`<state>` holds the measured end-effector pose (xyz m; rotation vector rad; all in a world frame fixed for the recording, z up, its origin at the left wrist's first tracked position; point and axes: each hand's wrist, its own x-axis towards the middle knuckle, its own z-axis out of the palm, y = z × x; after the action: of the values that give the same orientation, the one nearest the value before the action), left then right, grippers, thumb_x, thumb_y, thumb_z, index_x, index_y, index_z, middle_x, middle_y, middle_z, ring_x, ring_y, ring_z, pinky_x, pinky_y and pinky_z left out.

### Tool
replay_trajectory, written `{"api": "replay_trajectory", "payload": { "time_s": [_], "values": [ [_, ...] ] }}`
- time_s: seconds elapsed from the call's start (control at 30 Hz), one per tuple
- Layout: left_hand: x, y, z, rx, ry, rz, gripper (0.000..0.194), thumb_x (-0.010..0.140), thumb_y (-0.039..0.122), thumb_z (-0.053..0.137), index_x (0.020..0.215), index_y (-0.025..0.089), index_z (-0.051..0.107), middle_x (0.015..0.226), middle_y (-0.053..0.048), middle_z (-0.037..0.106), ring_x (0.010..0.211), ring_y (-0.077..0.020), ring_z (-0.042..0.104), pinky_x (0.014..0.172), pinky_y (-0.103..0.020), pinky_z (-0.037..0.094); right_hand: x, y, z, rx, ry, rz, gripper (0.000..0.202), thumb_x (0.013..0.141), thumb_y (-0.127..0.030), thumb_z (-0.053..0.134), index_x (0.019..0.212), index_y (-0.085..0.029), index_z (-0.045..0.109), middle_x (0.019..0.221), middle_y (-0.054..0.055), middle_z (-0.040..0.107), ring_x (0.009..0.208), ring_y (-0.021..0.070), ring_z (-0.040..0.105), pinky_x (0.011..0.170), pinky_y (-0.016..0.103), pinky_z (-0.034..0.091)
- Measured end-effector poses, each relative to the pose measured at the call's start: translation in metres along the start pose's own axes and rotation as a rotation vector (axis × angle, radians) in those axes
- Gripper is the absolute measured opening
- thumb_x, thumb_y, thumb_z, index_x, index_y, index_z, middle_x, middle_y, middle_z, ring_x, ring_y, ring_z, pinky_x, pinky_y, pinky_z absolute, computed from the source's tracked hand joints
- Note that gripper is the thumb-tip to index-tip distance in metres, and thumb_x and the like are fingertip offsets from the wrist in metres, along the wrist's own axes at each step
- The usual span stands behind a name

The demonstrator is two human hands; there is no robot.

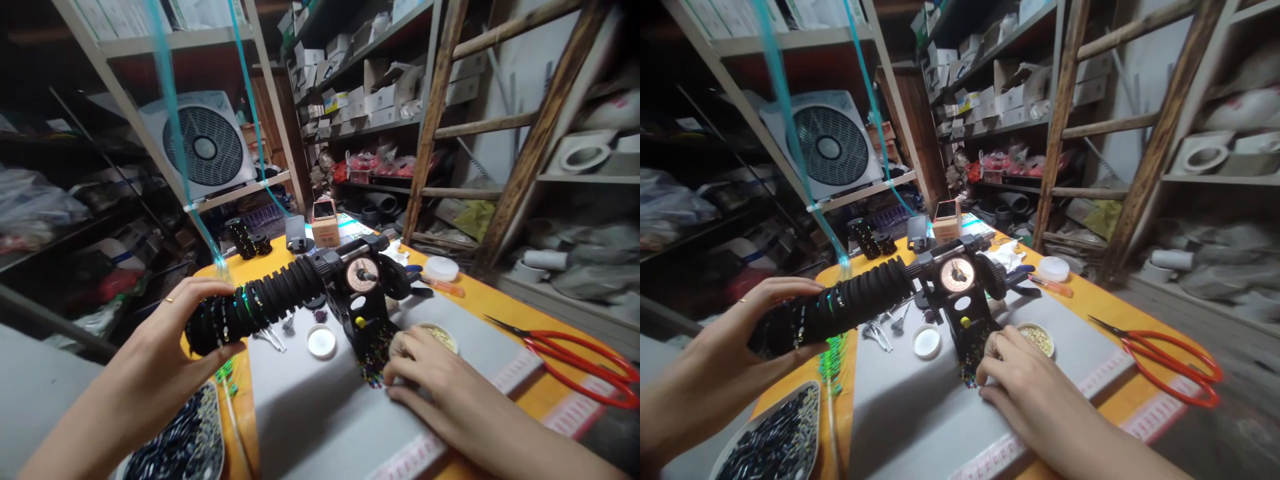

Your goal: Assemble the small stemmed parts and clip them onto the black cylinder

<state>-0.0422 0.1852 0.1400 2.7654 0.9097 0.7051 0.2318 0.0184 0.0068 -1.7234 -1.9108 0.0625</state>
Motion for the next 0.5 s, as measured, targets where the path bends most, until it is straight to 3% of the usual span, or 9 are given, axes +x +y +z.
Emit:
{"api": "replay_trajectory", "payload": {
  "time_s": [0.13,0.27,0.5],
  "values": [
    [0.0,0.0,-0.001,-0.007,0.003,0.028,0.039,0.084,0.03,0.067,0.119,0.031,0.048,0.118,-0.005,0.055,0.107,-0.0297,0.056,0.094,-0.048,0.044,0.012,0.001,0.009,-0.029,0.019,-0.037,0.018,0.085,-0.007,0.065,0.076,-0.023,0.066,0.084,0.001,0.064,0.084,0.0206,0.061,0.072,0.034,0.051],
    [-0.002,0.002,-0.003,-0.035,-0.019,0.028,0.046,0.083,0.016,0.067,0.12,0.031,0.045,0.123,-0.002,0.054,0.117,-0.0232,0.052,0.099,-0.041,0.04,0.014,0.009,0.019,-0.084,0.082,-0.169,0.017,0.09,-0.013,0.058,0.08,-0.023,0.067,0.083,0.003,0.066,0.078,0.021,0.063,0.066,0.033,0.052],
    [-0.004,-0.006,-0.004,-0.134,0.024,0.035,0.048,0.079,0.019,0.075,0.118,0.026,0.048,0.119,-0.003,0.058,0.111,-0.0212,0.055,0.096,-0.037,0.042,0.016,0.024,0.042,-0.17,0.286,-0.3,0.029,0.1,-0.028,0.044,0.083,-0.023,0.067,0.081,0.006,0.067,0.072,0.0217,0.064,0.063,0.033,0.049]
  ]
}}
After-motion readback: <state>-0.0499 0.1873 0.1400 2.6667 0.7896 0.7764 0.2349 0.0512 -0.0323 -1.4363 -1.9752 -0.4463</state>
